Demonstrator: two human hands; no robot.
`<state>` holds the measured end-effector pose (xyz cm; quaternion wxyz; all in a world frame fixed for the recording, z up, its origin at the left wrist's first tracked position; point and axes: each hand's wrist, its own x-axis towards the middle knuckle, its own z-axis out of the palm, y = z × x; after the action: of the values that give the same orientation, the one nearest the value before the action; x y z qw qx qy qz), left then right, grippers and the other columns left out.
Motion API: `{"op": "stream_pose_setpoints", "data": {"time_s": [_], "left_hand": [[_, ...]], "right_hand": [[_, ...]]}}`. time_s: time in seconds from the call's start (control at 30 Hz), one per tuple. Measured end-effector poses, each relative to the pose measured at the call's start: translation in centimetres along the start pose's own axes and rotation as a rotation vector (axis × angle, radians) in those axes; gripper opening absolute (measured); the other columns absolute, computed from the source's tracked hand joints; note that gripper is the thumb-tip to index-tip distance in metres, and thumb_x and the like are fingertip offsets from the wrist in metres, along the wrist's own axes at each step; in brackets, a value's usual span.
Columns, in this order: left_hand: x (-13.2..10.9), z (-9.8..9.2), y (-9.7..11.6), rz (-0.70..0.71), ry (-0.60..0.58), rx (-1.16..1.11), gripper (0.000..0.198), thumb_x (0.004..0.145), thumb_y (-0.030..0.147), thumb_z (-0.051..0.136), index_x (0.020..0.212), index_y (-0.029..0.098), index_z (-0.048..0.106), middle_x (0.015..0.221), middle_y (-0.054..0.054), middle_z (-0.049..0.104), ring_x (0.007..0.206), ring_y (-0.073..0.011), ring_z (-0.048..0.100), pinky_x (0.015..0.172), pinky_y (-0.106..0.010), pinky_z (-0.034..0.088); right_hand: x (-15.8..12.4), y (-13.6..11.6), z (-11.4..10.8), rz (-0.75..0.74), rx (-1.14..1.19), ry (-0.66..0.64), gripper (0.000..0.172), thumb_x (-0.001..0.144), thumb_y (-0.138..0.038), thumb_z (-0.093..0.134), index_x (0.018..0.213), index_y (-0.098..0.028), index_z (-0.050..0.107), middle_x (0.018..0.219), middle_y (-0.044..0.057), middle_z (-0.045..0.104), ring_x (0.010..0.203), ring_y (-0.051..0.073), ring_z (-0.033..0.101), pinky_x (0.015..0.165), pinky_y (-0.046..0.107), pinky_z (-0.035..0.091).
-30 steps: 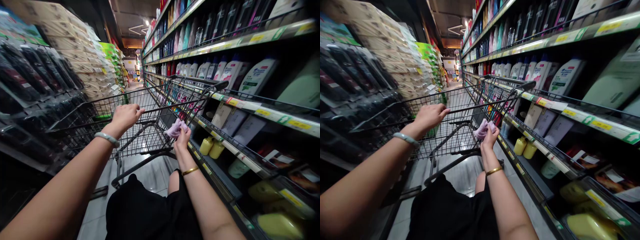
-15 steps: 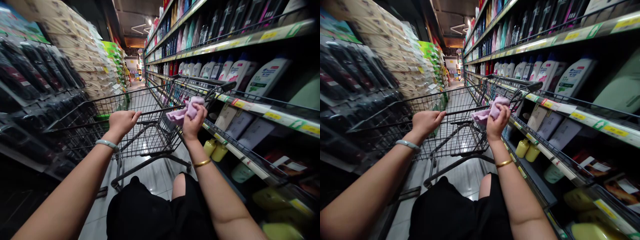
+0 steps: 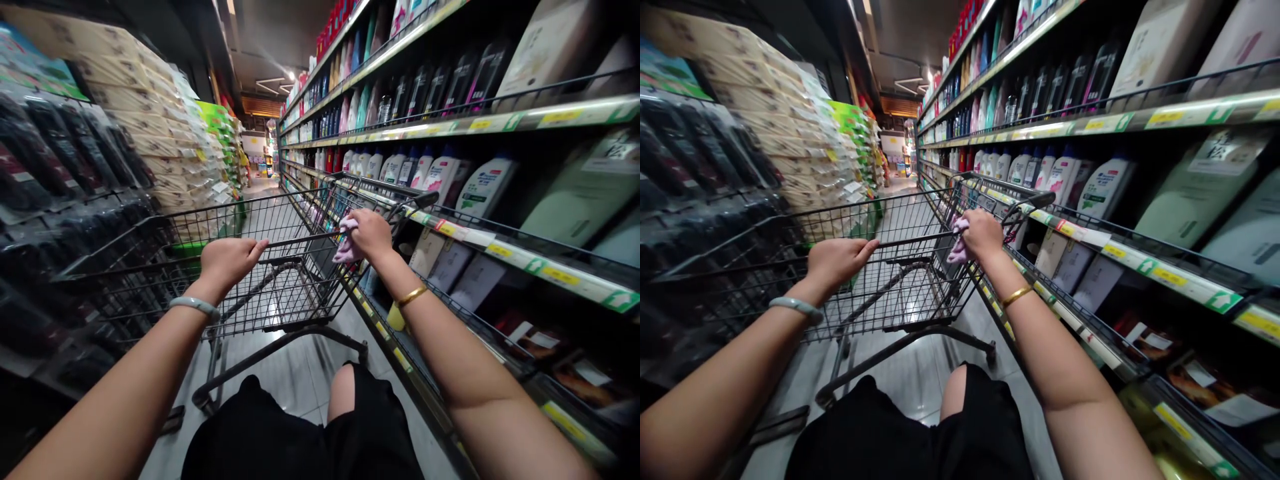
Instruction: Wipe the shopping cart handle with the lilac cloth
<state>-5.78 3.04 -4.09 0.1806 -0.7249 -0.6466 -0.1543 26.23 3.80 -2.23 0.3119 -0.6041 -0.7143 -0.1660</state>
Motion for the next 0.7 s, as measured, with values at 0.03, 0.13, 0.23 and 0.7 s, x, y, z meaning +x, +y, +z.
{"op": "stream_pose_setpoints", "data": {"time_s": [0.03,0.13,0.23,0.7], "left_hand": [[0.0,0.0,-0.1,0.002,0.003,0.001,0.083,0.098,0.074,0.013,0.087,0.024,0.079,0.09,-0.014,0.078,0.085,-0.0327,0.069,0.058,-0.034,0.019],[0.1,0.0,-0.6,0.004,-0.006,0.005,0.084,0.098,0.074,0.012,0.086,0.024,0.078,0.09,-0.015,0.078,0.085,-0.0323,0.069,0.058,-0.034,0.019],[0.2,0.0,-1.6,0.01,-0.037,0.005,0.084,0.097,0.076,0.012,0.086,0.024,0.078,0.093,-0.014,0.078,0.087,-0.0323,0.069,0.058,-0.033,0.02],[0.2,-0.4,-5.5,-0.019,-0.079,-0.041,0.081,0.093,0.077,0.018,0.084,0.026,0.079,0.085,-0.013,0.076,0.08,-0.0308,0.067,0.059,-0.032,0.022]], "right_hand": [[0.1,-0.1,-0.3,-0.005,-0.02,-0.024,0.032,0.086,-0.013,0.052,0.109,-0.021,0.074,0.114,0.01,0.074,0.108,0.027,0.065,0.089,0.034,0.046],[0.7,-0.7,-1.1,-0.147,-0.03,-0.129,0.031,0.086,-0.014,0.054,0.109,-0.023,0.073,0.114,0.007,0.075,0.107,0.024,0.066,0.083,0.03,0.044],[1.9,0.2,-2.9,-0.222,-0.102,-0.267,0.025,0.084,-0.017,0.062,0.105,-0.025,0.074,0.111,0.004,0.077,0.099,0.021,0.069,0.074,0.027,0.042],[2.8,1.6,-9.4,-0.363,-0.282,-0.253,0.054,0.051,-0.04,0.093,0.096,-0.018,0.072,0.107,0.011,0.073,0.097,0.028,0.069,0.078,0.03,0.044]]}}
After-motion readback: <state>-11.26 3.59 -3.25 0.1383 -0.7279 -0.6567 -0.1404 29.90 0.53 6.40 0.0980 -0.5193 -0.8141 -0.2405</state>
